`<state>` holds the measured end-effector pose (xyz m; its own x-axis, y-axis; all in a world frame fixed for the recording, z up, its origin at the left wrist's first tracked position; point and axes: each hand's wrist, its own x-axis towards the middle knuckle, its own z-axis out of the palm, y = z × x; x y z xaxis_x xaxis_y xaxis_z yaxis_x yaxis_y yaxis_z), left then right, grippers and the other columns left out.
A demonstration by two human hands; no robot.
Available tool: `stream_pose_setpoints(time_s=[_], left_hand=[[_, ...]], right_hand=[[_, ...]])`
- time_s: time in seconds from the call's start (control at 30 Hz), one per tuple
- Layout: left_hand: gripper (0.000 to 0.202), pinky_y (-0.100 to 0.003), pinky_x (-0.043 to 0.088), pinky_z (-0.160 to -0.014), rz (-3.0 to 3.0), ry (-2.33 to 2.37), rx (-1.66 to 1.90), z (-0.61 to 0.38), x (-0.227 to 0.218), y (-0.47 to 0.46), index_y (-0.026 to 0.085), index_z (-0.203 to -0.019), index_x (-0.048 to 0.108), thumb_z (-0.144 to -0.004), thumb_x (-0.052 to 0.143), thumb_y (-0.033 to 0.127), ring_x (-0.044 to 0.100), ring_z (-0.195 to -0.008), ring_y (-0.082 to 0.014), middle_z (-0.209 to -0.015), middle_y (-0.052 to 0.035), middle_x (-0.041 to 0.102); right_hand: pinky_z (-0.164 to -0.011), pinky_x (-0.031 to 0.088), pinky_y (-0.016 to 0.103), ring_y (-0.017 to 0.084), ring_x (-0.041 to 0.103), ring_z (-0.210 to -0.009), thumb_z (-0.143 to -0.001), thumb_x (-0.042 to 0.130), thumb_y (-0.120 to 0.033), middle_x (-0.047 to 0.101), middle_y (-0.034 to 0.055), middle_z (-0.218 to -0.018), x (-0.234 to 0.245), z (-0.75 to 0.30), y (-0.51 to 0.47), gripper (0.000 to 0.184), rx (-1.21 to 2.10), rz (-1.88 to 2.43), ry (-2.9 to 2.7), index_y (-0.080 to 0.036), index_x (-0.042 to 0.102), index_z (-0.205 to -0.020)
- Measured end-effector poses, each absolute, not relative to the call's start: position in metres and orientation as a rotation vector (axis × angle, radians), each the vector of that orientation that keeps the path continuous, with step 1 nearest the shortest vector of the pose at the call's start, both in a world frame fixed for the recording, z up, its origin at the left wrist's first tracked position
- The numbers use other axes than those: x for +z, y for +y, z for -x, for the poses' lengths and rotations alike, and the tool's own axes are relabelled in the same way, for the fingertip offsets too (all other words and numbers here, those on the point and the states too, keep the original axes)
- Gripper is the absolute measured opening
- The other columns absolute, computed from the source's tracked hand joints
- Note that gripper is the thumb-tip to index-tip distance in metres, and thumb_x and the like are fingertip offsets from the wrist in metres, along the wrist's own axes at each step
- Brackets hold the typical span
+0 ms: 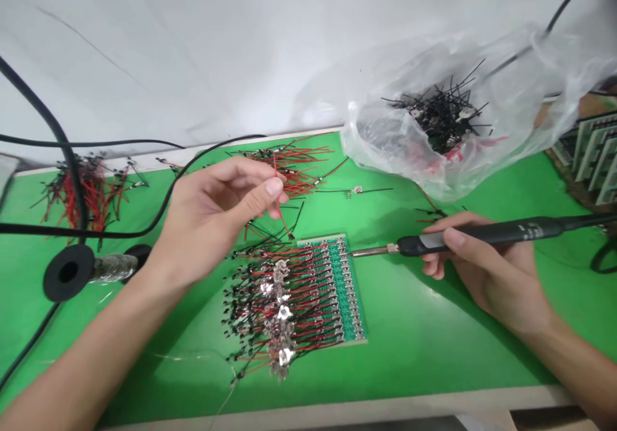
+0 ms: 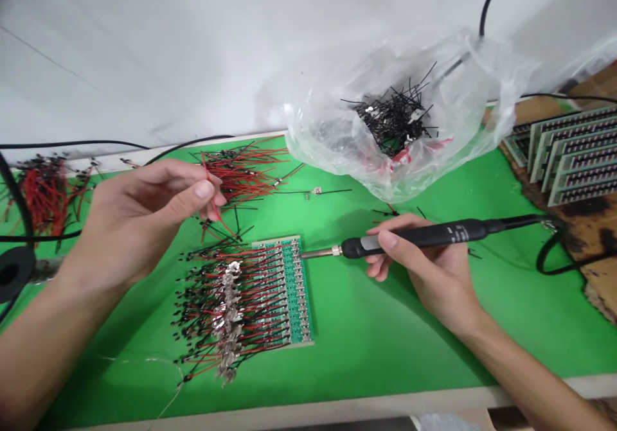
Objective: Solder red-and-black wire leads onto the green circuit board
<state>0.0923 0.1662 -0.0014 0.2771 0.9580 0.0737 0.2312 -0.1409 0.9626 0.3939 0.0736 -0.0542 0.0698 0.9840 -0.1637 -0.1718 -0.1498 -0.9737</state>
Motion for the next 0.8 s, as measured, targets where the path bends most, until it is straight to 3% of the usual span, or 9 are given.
stream_pose_setpoints(time_s=[0.23,0.47,0.67,0.8], left_hand=[[0.013,-0.021,0.057,-0.061,-1.63,1.173,0.869,-0.097,-0.015,0.168,0.017,-0.088,0.069,-0.086,0.075,0.028,0.065,-0.065,-0.0095,-0.082,-0.0009,0.071],[0.019,-0.023,0.058,-0.076,-1.735,1.12,0.816,-0.096,-0.029,0.168,0.015,-0.095,0.068,-0.083,0.077,0.027,0.067,-0.081,-0.0115,-0.092,-0.0032,0.071],[0.019,-0.023,0.054,-0.07,-1.893,1.14,0.75,-0.096,-0.027,0.165,0.016,-0.103,0.067,-0.087,0.069,0.026,0.065,-0.077,-0.0112,-0.09,-0.0025,0.07],[0.015,-0.024,0.049,-0.064,-2.086,1.247,0.665,-0.096,-0.027,0.162,0.018,-0.099,0.069,-0.088,0.067,0.029,0.06,-0.071,-0.0102,-0.089,-0.0011,0.071]], right_hand=[[-0.043,0.056,0.023,0.016,0.069,-0.049,-0.084,0.077,-0.033,0.074,0.0034,-0.062,-0.054,-0.393,0.074,0.013,1.344,1.241,-0.939,-0.02,0.079,-0.085],[-0.042,0.055,0.022,0.015,0.069,-0.048,-0.083,0.078,-0.032,0.075,0.003,-0.063,-0.053,-0.393,0.074,0.012,1.353,1.236,-0.91,-0.02,0.079,-0.084],[-0.041,0.055,0.021,0.015,0.069,-0.049,-0.083,0.078,-0.032,0.074,0.0026,-0.062,-0.051,-0.393,0.074,0.011,1.358,1.231,-0.91,-0.02,0.079,-0.084],[-0.041,0.055,0.022,0.016,0.068,-0.048,-0.082,0.078,-0.032,0.074,0.0029,-0.062,-0.052,-0.392,0.075,0.012,1.347,1.243,-0.91,-0.02,0.079,-0.083]])
